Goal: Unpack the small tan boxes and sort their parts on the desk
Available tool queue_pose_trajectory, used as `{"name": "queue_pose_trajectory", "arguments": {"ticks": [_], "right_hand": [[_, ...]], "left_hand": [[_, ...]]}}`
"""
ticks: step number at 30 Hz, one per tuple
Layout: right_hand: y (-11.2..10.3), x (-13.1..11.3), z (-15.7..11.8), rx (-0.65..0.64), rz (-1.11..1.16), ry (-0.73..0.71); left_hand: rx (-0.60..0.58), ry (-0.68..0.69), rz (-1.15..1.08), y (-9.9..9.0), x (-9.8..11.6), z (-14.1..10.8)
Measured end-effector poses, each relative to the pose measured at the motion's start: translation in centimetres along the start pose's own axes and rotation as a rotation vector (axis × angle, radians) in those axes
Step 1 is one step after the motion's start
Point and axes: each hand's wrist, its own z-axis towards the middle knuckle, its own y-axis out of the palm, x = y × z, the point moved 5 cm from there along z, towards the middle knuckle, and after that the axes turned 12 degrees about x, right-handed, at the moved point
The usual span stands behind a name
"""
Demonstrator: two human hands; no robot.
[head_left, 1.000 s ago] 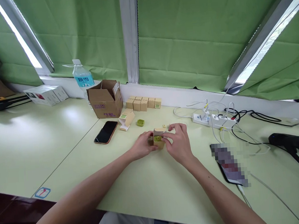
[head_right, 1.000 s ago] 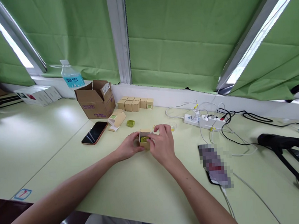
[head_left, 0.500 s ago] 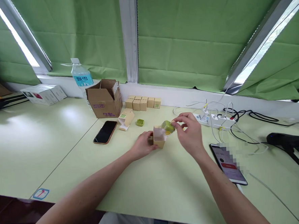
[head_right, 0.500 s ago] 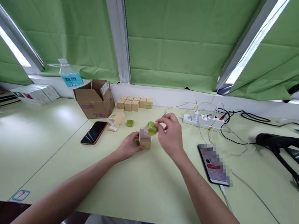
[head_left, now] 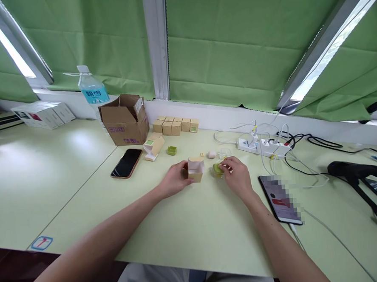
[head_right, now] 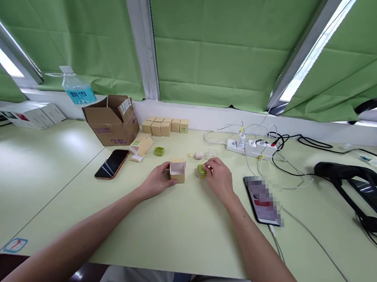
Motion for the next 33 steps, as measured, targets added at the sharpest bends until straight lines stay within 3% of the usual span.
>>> {"name": "queue_pose_trajectory", "arguments": {"ticks": [3,5,7,12,15,18,22,24,27,30,33], "right_hand": [[-0.9,-1.7,-0.3,0.085,0.027,-0.073],[-1.6,-3.4,-0.8,0.176,0.1,-0.125],[-1.5,-5.0,-1.5,0.187,0.2,-0.113],[1.7,-8.2,-3.3,-0.023,0.339,0.065],[4.1,-9.1,-4.0,-0.063,0.434,0.186],[5.6,-8.8,-4.3,-0.039,0.615,0.361],[5.8,-7.4,-3.9,-0.067,0.989,0.597],[5.2,-6.8,-3.5,-0.119,1.127,0.652],[4.2,-6.3,-3.0,-0.202,1.215,0.64],[3.9,-6.3,-3.2,-0.279,1.224,0.581],[4.4,-6.4,-3.7,-0.357,1.189,0.542]], "left_hand": [[0.028,0.014,-0.044,-0.1,0.2,-0.2],[0.13,0.075,-0.06,-0.7,0.6,-0.3],[0.241,0.163,-0.075,-1.3,1.2,-0.6],[0.347,0.294,-0.082,-1.8,2.1,-1.1],[0.404,0.314,-0.005,-1.8,2.1,-1.2],[0.426,0.374,0.119,-1.6,2.7,-1.6],[0.328,0.475,0.07,-1.1,4.0,-2.6],[0.312,0.433,-0.065,-1.2,4.2,-2.7],[0.28,0.217,-0.317,-1.2,3.7,-2.3],[0.131,-0.01,-0.557,-0.3,3.4,-2.0],[0.008,-0.154,-0.71,0.5,3.8,-2.3]]}}
